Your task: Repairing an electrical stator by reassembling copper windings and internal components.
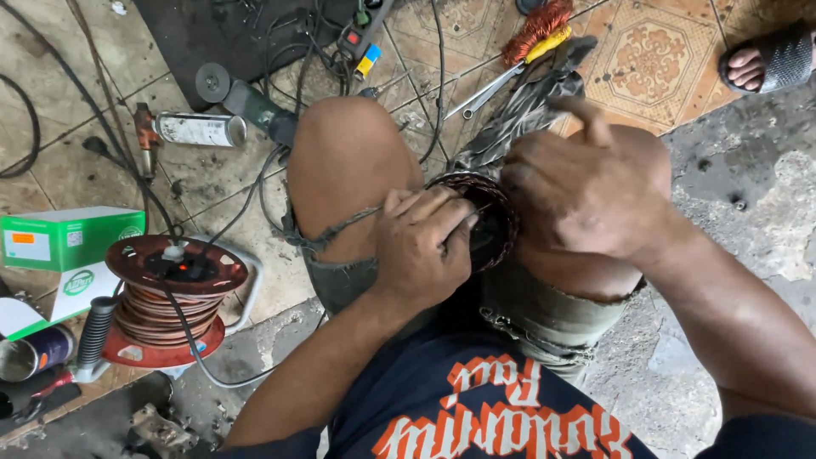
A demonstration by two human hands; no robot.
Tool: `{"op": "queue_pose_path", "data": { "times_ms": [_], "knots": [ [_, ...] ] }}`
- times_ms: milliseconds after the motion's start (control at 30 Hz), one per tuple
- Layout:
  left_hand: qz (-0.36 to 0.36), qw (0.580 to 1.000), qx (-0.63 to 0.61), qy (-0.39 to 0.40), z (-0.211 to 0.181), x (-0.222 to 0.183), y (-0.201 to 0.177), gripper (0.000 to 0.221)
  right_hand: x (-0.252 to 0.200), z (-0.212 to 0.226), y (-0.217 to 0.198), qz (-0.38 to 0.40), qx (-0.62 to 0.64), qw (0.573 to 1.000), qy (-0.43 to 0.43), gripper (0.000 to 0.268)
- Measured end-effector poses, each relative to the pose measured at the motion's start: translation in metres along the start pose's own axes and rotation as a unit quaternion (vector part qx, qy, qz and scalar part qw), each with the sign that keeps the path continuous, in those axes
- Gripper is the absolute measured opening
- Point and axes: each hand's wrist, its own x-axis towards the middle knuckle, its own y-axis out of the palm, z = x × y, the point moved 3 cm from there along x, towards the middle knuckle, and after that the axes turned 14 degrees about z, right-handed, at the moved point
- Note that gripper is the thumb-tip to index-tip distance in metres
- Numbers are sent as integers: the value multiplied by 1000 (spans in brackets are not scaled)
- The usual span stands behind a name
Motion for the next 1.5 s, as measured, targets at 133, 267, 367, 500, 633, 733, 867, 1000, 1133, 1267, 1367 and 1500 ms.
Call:
{"op": "queue_pose_path", "data": {
  "times_ms": [133, 267, 367, 500, 633, 733, 867, 1000, 1133, 1267, 1367, 1500],
  "knots": [
    [-22, 999, 40, -3, 3, -9, 13, 11, -18, -31, -9, -25, -15, 998, 54, 17],
    [30, 982, 181, -53, 11, -12, 36, 21, -9, -23, -16, -28, 8, 998, 62, 12],
    [61, 972, 218, -70, 9, -9, 42, 20, -2, -18, -21, -38, 39, 996, 73, 11],
    [64, 950, 294, -88, 5, -6, 51, 14, -1, -19, -19, -39, 54, 993, 98, 9],
    [99, 934, 331, -97, 22, -15, 77, 14, -1, -19, -16, -44, 33, 992, 117, 9],
    [180, 886, 381, -194, 34, -15, 91, 19, -1, -22, -19, -58, 33, 989, 129, 8],
    [192, 879, 376, -223, 24, -7, 82, 19, -3, -20, -17, -57, 34, 989, 134, 14],
    [196, 867, 394, -233, 29, -7, 86, 15, -5, -22, -17, -51, 12, 990, 133, 16],
    [235, 868, 365, -241, 26, -3, 83, 15, -5, -23, -17, -52, 16, 990, 132, 12],
    [277, 849, 364, -266, 27, -1, 80, 16, -5, -25, -14, -65, 42, 989, 129, 8],
    [281, 861, 342, -251, 15, 3, 65, 10, -5, -24, -15, -74, 63, 988, 119, 9],
    [236, 939, 155, -196, -8, 6, 25, 14, -4, -20, -18, -87, 109, 988, 64, 10]
  ]
}}
